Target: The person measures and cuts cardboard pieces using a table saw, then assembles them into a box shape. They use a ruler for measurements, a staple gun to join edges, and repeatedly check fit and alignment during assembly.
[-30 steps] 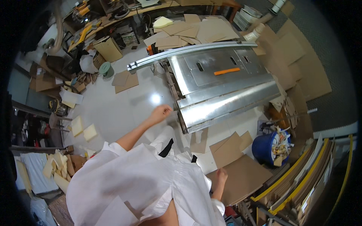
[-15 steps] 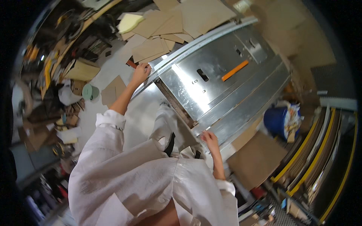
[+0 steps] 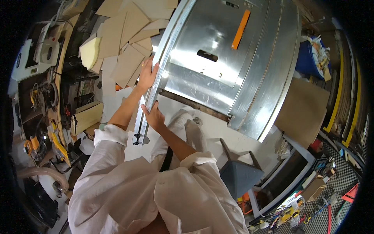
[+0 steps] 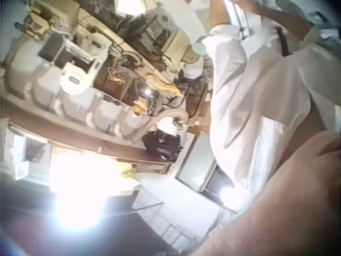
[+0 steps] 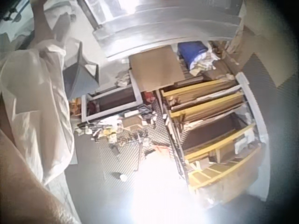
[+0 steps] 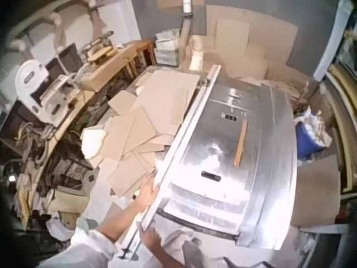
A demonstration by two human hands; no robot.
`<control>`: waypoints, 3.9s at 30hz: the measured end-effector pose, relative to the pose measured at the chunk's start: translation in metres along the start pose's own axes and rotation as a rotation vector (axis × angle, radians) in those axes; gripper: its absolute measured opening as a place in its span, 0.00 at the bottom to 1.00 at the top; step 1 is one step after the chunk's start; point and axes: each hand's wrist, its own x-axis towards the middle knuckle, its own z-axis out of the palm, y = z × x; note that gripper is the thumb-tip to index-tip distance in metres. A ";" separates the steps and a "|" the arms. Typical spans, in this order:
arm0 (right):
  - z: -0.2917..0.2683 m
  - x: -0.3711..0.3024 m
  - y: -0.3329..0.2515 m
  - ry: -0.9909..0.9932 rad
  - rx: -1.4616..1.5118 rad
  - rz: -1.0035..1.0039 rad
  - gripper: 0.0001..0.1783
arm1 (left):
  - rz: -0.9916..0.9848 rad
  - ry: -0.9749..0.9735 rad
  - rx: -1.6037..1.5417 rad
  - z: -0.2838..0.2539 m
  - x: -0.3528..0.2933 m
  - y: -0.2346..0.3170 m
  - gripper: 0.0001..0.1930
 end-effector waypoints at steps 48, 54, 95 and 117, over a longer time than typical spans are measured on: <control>-0.012 -0.034 0.002 0.479 0.338 0.159 0.42 | 0.471 -0.400 -0.018 0.010 0.033 -0.024 0.33; -0.012 -0.035 0.003 0.478 0.327 0.155 0.42 | 0.466 -0.394 -0.024 0.011 0.033 -0.025 0.33; -0.061 -0.075 0.063 0.561 0.411 0.017 0.18 | -0.051 -0.039 0.320 -0.096 0.007 -0.076 0.49; -0.355 -0.057 0.140 1.273 -0.551 -0.231 0.17 | 0.431 -0.622 0.450 0.095 0.007 0.155 0.42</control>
